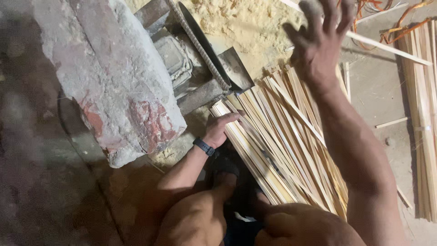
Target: The person repeatedly feeds bundles of thin wooden sticks into a stationary cutting machine to trim their ends. After each cut, the person removes the trimmed sticks and places them on a pile on the floor.
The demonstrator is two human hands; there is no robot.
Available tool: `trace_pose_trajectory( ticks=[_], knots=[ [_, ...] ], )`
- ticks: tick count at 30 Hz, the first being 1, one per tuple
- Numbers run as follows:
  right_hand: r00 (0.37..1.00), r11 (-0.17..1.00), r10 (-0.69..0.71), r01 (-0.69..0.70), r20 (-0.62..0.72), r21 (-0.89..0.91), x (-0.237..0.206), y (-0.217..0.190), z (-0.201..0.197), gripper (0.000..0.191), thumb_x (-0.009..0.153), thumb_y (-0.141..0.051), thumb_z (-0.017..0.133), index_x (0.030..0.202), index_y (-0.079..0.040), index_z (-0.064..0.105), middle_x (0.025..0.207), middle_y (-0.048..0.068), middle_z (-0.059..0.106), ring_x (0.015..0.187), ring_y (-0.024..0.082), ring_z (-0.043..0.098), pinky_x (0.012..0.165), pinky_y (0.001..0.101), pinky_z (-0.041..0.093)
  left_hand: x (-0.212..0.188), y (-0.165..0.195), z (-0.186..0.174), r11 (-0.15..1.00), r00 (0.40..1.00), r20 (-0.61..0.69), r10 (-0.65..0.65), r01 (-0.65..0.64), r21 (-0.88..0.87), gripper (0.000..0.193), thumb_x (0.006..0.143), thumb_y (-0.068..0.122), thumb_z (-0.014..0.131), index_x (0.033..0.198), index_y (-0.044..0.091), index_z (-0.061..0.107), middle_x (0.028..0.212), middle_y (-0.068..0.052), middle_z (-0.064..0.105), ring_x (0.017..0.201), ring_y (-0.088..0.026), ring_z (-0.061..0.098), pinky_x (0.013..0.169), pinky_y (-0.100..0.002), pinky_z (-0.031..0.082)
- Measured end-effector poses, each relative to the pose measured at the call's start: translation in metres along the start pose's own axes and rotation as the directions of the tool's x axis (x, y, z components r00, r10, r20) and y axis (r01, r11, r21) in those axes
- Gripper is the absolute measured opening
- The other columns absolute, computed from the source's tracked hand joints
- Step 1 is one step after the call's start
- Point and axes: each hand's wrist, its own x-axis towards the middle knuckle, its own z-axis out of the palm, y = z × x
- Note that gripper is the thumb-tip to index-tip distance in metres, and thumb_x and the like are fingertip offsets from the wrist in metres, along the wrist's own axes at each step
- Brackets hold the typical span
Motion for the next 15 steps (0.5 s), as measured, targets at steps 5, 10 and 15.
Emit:
trace_pose_trajectory(
  ticks=[5,10,15],
  knots=[
    [0.753,0.690,0.180,-0.555,0.632,0.465,-0.075,-0.061,-0.033,0.023,0.093,0.008,0.061,0.096,-0.009,0.077,0.095,0.009,0.078,0.068,0.019,0.073,0.054,0.0283,0.057,0.004,0.001,0.006,0.998,0.997,-0.052,-0.055,0.055,-0.005,0.037,0.087,0.017,0.076,0.118,-0.002,0.071,0.112,-0.010,0.077,0.105,-0.018,0.070,0.095,-0.031,0.055],
    [0.682,0.538,0.010,-0.620,0.731,0.571,-0.137,-0.118,-0.075,0.017,0.097,-0.008,0.068,0.110,-0.001,0.075,0.090,0.014,0.076,0.060,0.018,0.070,0.051,0.0276,0.059,0.006,0.000,0.019,0.998,0.996,0.049,0.069,-0.068,-0.018,0.035,0.090,0.016,0.082,0.117,-0.002,0.069,0.107,-0.011,0.074,0.101,-0.020,0.068,0.093,-0.032,0.054],
    [0.740,0.559,0.285,-0.644,0.609,0.522,-0.133,-0.135,-0.097,0.022,0.097,-0.005,0.065,0.115,0.004,0.074,0.078,0.015,0.073,0.054,0.019,0.068,0.042,0.0312,0.054,0.001,0.005,0.018,0.981,0.981,0.011,0.192,-0.192,-0.015,0.038,0.079,0.008,0.083,0.113,0.002,0.068,0.102,-0.010,0.074,0.100,-0.021,0.068,0.092,-0.035,0.055]
  ],
)
